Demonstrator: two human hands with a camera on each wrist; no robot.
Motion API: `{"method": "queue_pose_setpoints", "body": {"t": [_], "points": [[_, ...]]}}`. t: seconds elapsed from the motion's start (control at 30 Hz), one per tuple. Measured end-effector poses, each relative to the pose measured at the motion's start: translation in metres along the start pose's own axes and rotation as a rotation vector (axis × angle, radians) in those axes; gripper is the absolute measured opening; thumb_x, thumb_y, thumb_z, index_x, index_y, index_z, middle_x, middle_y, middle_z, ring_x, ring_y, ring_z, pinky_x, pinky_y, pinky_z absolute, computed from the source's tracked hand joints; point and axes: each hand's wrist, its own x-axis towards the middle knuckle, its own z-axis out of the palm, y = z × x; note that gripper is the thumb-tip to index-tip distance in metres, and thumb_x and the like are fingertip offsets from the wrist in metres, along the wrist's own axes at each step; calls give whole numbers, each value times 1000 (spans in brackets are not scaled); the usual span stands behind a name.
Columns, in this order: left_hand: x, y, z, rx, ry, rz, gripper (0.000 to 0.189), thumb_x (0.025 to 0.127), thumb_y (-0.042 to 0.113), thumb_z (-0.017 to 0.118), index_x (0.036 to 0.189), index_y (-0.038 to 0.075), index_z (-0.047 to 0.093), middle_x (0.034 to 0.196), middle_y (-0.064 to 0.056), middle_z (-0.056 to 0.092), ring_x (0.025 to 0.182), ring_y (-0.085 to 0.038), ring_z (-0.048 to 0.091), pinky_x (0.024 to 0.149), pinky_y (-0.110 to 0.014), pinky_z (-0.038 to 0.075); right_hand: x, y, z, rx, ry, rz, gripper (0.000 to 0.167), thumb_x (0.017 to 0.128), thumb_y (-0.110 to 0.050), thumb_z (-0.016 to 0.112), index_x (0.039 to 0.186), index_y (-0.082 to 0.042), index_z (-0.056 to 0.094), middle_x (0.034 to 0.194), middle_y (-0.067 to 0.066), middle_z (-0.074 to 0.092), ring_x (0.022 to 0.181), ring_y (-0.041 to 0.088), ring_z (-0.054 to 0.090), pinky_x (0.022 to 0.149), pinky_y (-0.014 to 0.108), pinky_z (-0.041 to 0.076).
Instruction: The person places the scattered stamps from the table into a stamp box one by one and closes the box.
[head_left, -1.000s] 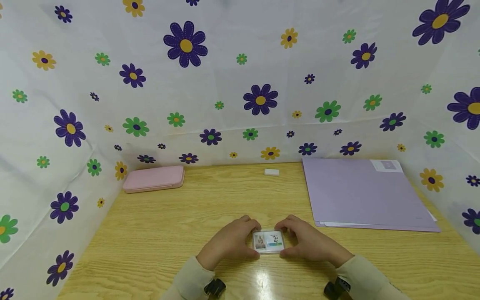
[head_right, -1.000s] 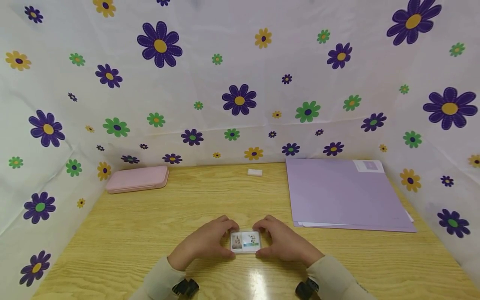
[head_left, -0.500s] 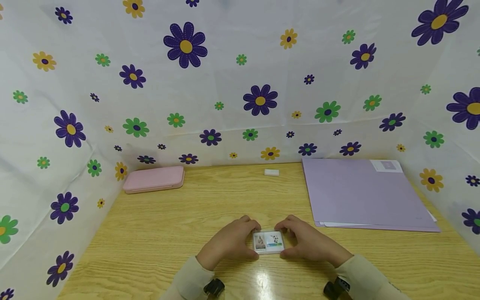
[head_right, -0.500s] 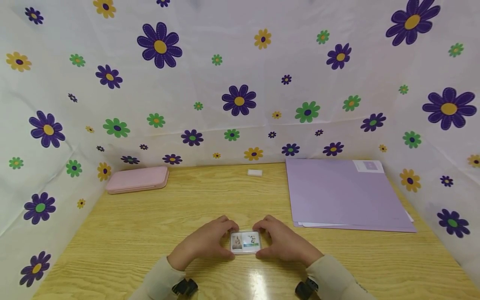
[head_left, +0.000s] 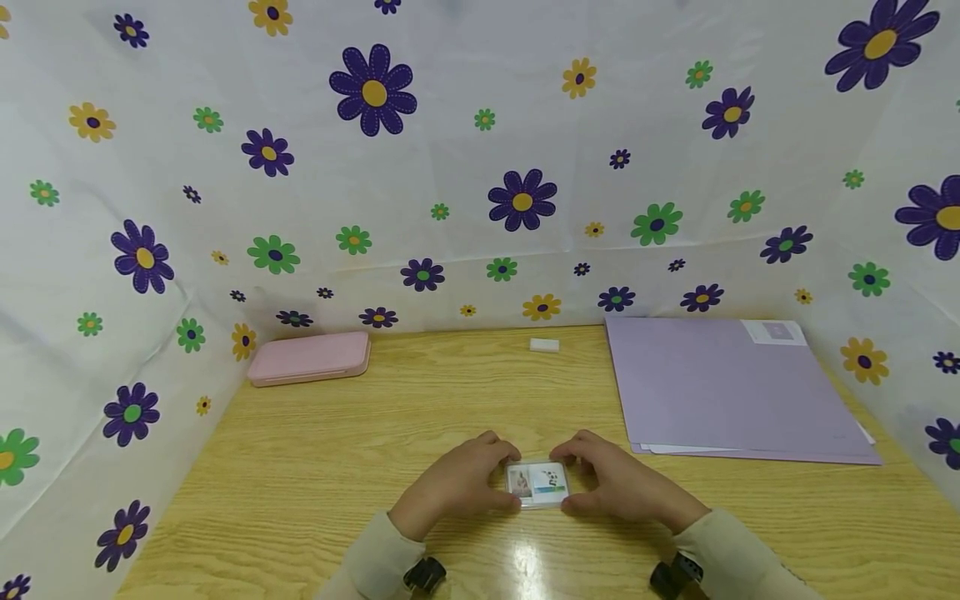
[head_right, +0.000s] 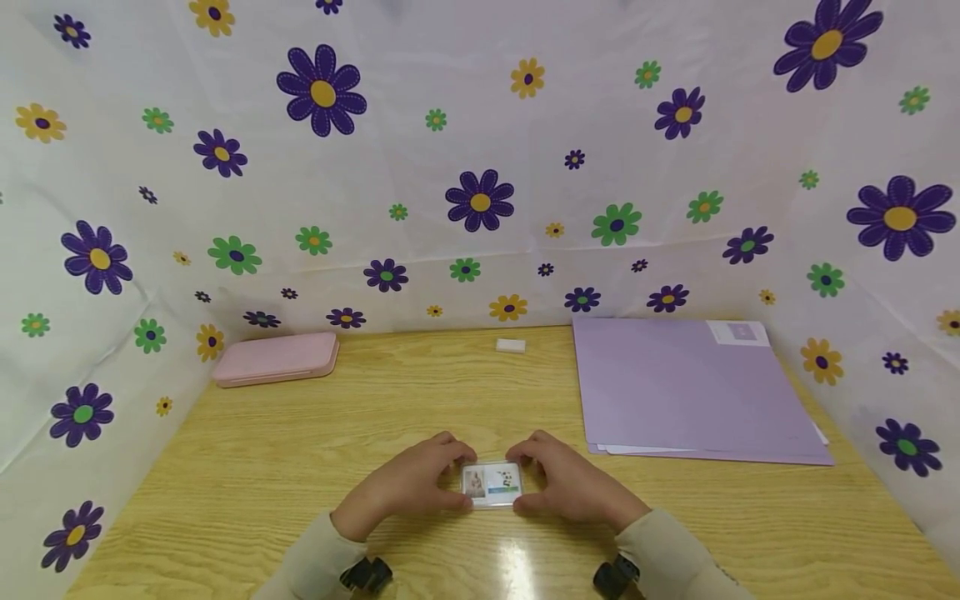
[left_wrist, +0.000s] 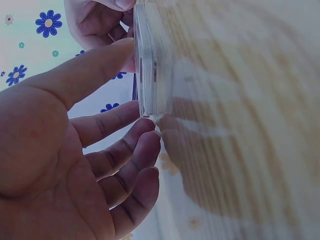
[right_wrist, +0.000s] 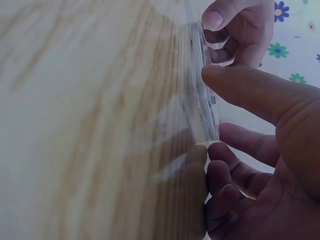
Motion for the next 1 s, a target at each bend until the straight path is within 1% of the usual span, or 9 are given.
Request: {"method": "queue_pose_setpoints", "body": {"t": [0.13,0.27,0.37,0.53,0.73,1.0], "points": [[0,0,1,8,9,4,53,82,38,81,126,14,64,111,5,56,88,-7,49,82,-27,45,0,1,0,-3,3,-4,50,81,-33,82,125,-16,63,113,-4,53,98,20,47,84,35,42],[1,-1,2,21,11,7,55,80,39,83,125,14,64,110,6,56,87,-6,49,82,-27,45,1,1,0,-6,3,4,49,81,-33,83,123,-17,64,112,-4,53,96,20,47,81,34,42],[2,-1,2,33,11,13,57,78,38,85,125,14,64,110,6,56,87,-6,49,82,-26,45,1,1,0,-7,3,8,49,81,-33,83,123,-17,64,111,-4,53,96,20,47,82,34,42],[2,-1,4,38,16,22,55,78,36,85,124,15,64,110,7,56,86,-6,49,81,-25,45,3,1,0,-17,6,11,48,80,-32,84,121,-17,65,110,-4,53,96,19,47,81,33,42],[2,0,5,30,14,8,54,78,34,86,124,16,66,109,7,55,85,-5,49,79,-25,45,4,1,0,-41,-1,12,49,79,-33,85,121,-17,65,104,-6,53,93,17,49,79,31,42],[6,6,7,116,20,8,52,76,34,87,121,16,68,107,6,55,81,-5,48,74,-22,44,5,-3,-4,-66,-11,-17,48,79,-32,85,118,-14,65,104,-4,54,88,18,48,74,29,41]]}}
